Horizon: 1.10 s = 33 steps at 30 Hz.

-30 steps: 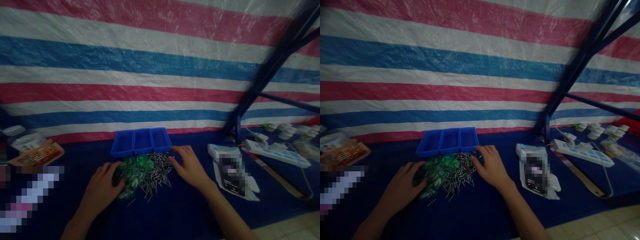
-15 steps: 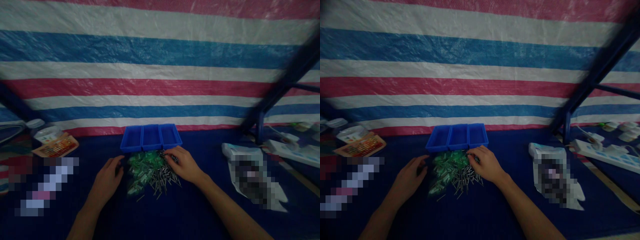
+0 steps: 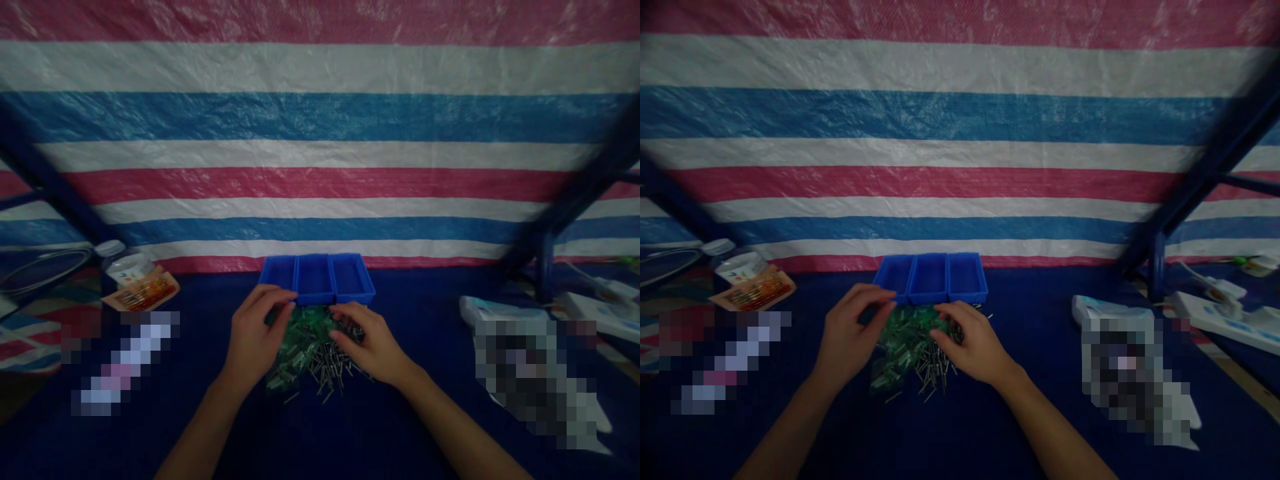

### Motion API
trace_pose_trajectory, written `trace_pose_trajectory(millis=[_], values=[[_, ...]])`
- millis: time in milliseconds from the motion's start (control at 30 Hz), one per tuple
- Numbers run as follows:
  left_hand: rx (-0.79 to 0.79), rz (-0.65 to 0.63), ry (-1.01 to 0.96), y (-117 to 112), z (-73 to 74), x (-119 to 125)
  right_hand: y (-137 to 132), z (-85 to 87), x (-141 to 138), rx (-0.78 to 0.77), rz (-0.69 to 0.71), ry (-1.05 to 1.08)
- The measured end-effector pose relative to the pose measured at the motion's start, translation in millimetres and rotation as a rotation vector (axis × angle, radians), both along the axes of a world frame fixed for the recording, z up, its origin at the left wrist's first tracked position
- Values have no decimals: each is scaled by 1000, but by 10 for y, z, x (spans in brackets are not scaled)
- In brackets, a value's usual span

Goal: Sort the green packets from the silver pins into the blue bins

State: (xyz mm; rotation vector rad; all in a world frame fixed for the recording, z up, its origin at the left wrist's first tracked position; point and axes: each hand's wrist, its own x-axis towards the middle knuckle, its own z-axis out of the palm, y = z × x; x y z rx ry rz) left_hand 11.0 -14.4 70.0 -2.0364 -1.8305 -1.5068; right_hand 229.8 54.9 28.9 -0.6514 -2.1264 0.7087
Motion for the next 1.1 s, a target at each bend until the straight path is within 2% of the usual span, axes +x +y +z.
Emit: trace_pose_trajectory(millis=[100,200,333,467,667,1100], values=[[53,-246,-37,176,23,336,-39,-21,-67,-66,27,55],[55,-356,-81,274,-124,551,-34,-58,-86,-139,-5,90],[-18,-356,-60,244,-327,585,-5,-72,-54,-232,-5,114],[-120,-296,-32,215,-419,454,-5,-60,-41,-275,-39,112],[-146,-303,21,251,-473,360,-5,-92,-36,-260,-49,106],[-160,-300,30,213,-504,416,36,-96,11,-255,-37,99]])
